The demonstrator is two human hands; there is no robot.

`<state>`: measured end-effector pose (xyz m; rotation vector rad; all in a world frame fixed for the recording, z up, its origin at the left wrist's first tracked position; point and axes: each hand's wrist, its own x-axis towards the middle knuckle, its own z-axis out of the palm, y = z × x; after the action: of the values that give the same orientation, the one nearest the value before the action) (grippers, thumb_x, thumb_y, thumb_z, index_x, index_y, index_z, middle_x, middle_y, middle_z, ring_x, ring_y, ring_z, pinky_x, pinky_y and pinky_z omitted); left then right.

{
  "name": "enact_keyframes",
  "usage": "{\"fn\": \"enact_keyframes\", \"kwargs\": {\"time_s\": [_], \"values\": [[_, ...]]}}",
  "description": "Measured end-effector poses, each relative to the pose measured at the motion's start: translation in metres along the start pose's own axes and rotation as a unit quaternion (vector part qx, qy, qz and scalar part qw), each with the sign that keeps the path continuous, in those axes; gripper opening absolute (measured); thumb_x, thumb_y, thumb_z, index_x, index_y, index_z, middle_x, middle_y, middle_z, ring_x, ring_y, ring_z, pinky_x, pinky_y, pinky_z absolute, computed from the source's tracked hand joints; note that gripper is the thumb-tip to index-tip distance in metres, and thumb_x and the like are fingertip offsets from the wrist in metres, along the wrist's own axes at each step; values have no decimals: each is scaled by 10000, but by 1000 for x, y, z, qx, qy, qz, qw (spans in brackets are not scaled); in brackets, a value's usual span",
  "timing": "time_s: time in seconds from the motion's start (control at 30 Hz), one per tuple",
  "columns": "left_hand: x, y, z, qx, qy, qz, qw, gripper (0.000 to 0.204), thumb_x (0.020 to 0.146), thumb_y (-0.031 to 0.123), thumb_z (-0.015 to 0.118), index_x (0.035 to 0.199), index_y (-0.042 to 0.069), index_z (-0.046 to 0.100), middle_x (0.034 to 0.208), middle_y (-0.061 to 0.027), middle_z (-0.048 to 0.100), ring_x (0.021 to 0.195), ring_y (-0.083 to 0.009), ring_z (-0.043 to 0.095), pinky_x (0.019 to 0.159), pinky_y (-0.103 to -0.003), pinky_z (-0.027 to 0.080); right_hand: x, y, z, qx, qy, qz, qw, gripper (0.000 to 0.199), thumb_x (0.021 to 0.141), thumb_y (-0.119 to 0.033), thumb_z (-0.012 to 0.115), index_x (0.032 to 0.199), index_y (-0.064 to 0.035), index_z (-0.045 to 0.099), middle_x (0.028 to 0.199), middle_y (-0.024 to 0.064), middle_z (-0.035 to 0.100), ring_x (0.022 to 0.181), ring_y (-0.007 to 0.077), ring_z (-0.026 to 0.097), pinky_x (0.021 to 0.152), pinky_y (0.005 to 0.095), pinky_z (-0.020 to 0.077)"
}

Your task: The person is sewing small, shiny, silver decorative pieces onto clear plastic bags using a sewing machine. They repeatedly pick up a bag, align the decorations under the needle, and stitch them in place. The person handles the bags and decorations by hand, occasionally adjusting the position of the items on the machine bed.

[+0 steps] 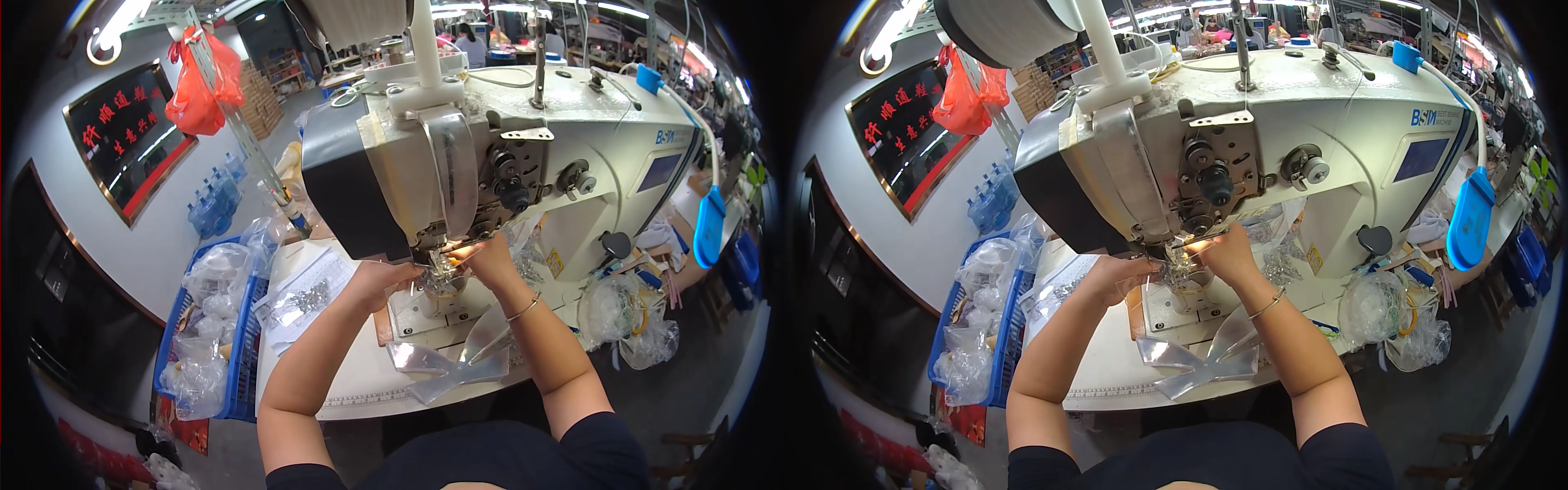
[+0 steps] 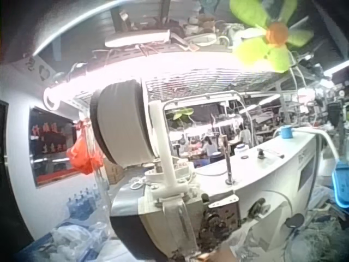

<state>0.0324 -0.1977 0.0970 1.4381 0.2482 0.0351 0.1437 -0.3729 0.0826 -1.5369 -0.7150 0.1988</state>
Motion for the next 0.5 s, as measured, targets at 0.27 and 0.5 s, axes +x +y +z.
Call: {"fn": "enact_keyframes", "kwargs": {"time_s": [0.27,0.5], "values": [[-6,3,7,-94,-38,11,995,376,791,-11,617,1155,-39,529,1057,-131,605,983,-211,587,849,-351,480,8,5,-5,-90,-7,28,996,238,654,-77,756,845,6,640,753,78,659,638,143,599,551,262,476],[-8,9,6,-61,-28,17,998,379,784,-20,610,1155,-3,537,1079,-113,599,968,-211,594,833,-367,488,10,12,-2,53,1,35,998,162,675,8,733,800,56,641,711,108,652,596,135,598,487,269,456]]}}
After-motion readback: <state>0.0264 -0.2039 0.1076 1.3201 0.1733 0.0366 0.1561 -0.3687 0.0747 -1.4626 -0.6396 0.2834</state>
